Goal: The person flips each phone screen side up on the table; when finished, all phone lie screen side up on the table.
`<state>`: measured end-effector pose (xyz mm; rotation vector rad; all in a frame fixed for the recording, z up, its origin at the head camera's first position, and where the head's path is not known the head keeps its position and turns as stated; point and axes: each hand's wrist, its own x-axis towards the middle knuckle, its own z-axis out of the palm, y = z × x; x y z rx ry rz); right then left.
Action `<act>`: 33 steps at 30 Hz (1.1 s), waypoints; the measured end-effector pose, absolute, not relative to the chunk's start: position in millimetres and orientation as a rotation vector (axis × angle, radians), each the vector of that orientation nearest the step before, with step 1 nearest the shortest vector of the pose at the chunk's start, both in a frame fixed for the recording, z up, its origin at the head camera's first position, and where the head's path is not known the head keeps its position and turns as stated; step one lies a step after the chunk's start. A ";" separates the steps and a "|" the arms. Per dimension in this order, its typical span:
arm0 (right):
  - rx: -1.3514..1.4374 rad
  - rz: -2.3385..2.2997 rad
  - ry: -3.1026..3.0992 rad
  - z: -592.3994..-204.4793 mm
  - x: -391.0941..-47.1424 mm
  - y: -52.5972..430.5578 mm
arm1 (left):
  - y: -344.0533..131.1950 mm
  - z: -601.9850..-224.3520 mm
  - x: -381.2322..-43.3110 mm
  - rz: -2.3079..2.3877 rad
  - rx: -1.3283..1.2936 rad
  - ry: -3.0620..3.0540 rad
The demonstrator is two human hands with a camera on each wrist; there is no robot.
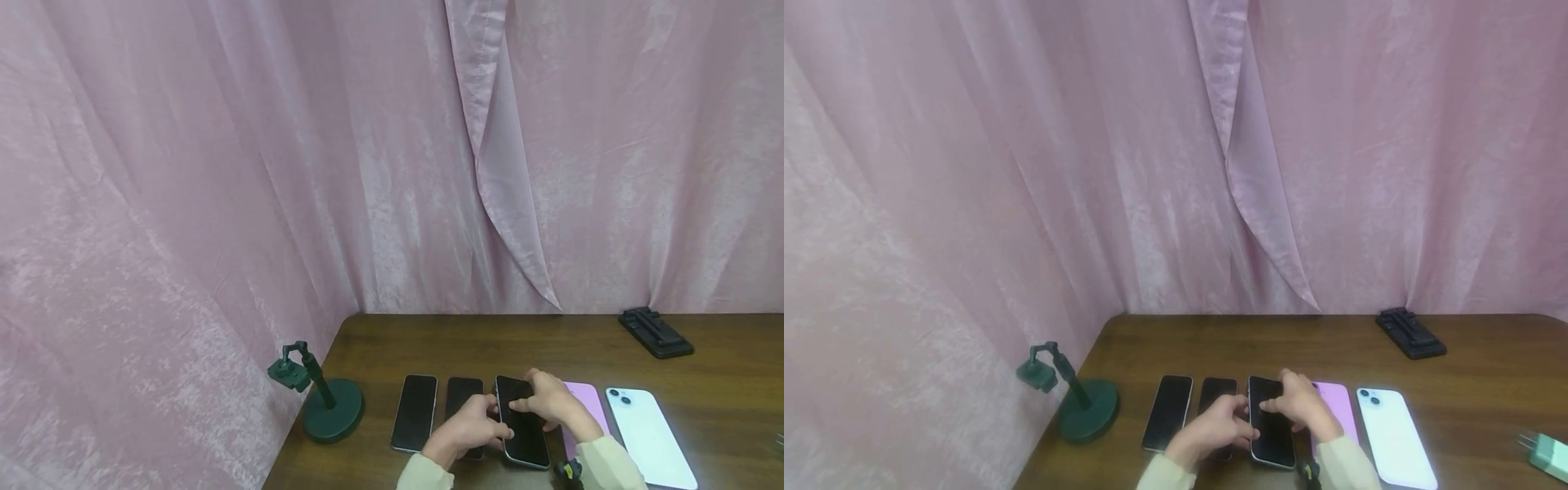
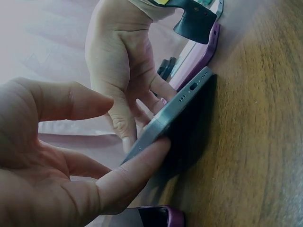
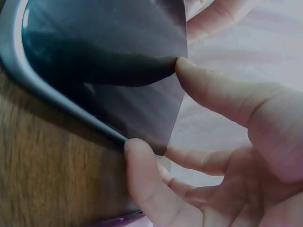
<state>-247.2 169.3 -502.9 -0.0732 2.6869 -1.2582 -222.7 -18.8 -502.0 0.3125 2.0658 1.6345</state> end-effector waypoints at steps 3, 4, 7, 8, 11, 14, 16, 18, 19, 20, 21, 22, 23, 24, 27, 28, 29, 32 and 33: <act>-0.057 -1.253 2.688 -501.4 -245.9 168.6 | -17.9 -499.8 -223.4 1.619 0.304 2.102; -0.051 -1.245 2.690 -501.1 -245.5 168.3 | -17.6 -498.9 -223.6 1.608 0.302 2.121; -0.032 -1.235 2.696 -501.1 -245.0 167.3 | -16.5 -497.4 -223.9 1.566 0.291 2.189; -0.028 -1.232 2.697 -501.4 -244.9 167.0 | -16.2 -497.1 -224.1 1.552 0.289 2.206; -0.015 -1.233 2.700 -502.3 -244.8 166.5 | -16.2 -497.5 -224.5 1.550 0.292 2.234; -0.011 -1.224 2.714 -502.5 -244.9 165.8 | -16.6 -497.7 -224.9 1.555 0.305 2.259; -0.011 -1.213 2.732 -503.3 -244.8 165.2 | -16.8 -498.0 -224.4 1.543 0.315 2.291; -0.018 -1.197 2.751 -504.5 -244.5 164.5 | -16.6 -498.3 -223.9 1.522 0.317 2.319; -0.023 -1.193 2.760 -505.3 -244.2 164.1 | -16.4 -498.6 -223.9 1.516 0.317 2.327; -0.027 -1.190 2.766 -506.0 -243.8 163.9 | -16.4 -498.8 -223.7 1.512 0.319 2.331; -0.030 -1.189 2.770 -506.3 -243.4 163.6 | -16.3 -499.3 -223.7 1.511 0.317 2.331; -0.034 -1.189 2.773 -506.6 -243.0 163.4 | -16.2 -499.6 -223.9 1.515 0.318 2.324; -0.037 -1.184 2.776 -506.6 -242.7 163.1 | -16.2 -499.9 -224.1 1.519 0.316 2.319; -0.038 -1.180 2.777 -506.6 -242.4 162.9 | -16.4 -500.3 -224.1 1.522 0.317 2.314; -0.037 -1.162 2.780 -506.1 -242.0 161.9 | -16.7 -500.3 -223.7 1.504 0.312 2.318; -0.036 -1.153 2.780 -506.0 -242.0 161.6 | -16.7 -500.1 -223.6 1.493 0.311 2.322; -0.034 -1.143 2.780 -505.5 -241.9 161.1 | -16.7 -499.8 -223.6 1.483 0.309 2.325; -0.027 -1.127 2.782 -504.2 -241.6 160.3 | -16.6 -498.7 -223.1 1.460 0.306 2.334; -0.028 -1.122 2.785 -503.7 -241.7 160.2 | -16.5 -498.0 -223.2 1.459 0.308 2.333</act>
